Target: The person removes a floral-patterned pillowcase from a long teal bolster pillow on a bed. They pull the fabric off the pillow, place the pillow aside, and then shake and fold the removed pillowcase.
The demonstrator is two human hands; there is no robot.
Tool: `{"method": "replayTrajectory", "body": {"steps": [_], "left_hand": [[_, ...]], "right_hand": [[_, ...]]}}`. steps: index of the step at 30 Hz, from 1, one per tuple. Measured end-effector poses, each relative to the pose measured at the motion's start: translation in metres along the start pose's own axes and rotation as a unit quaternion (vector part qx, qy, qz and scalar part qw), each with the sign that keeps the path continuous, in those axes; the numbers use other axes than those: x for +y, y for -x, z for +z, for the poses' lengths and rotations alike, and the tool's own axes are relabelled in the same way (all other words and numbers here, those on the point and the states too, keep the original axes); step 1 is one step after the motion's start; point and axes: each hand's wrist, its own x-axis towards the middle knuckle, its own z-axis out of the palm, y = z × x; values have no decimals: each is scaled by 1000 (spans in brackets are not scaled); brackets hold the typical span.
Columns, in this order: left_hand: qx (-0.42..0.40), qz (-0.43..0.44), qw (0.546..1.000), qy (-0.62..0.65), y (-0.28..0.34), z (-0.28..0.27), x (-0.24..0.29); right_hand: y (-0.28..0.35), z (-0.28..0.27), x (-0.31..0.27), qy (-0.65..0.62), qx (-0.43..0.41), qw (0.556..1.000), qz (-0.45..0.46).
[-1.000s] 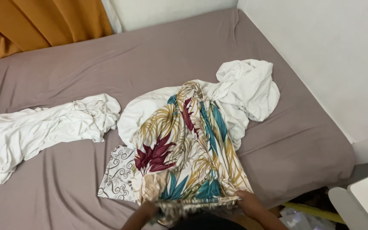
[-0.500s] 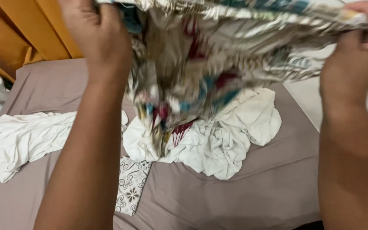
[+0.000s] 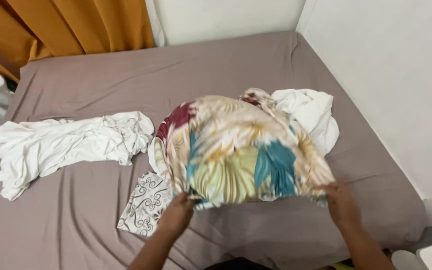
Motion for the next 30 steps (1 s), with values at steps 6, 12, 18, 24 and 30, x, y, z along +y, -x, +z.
{"method": "replayTrajectory", "body": {"steps": [6, 12, 18, 24, 30], "left_hand": [[-220, -61, 973, 13, 23, 63, 32], [-186, 18, 982, -18, -3, 60, 73], [-113, 73, 985, 106, -20, 15, 117], [-40, 119, 971, 201, -17, -15, 130], [35, 33, 919, 390, -25, 7, 126]], "right_hand": [[58, 116, 20, 32, -177, 981, 72], [60, 94, -125, -159, -219, 961, -53], [49, 39, -217, -334, -306, 886, -100], [44, 39, -186, -292, -198, 932, -86], [40, -4, -207, -360, -124, 923, -57]]}}
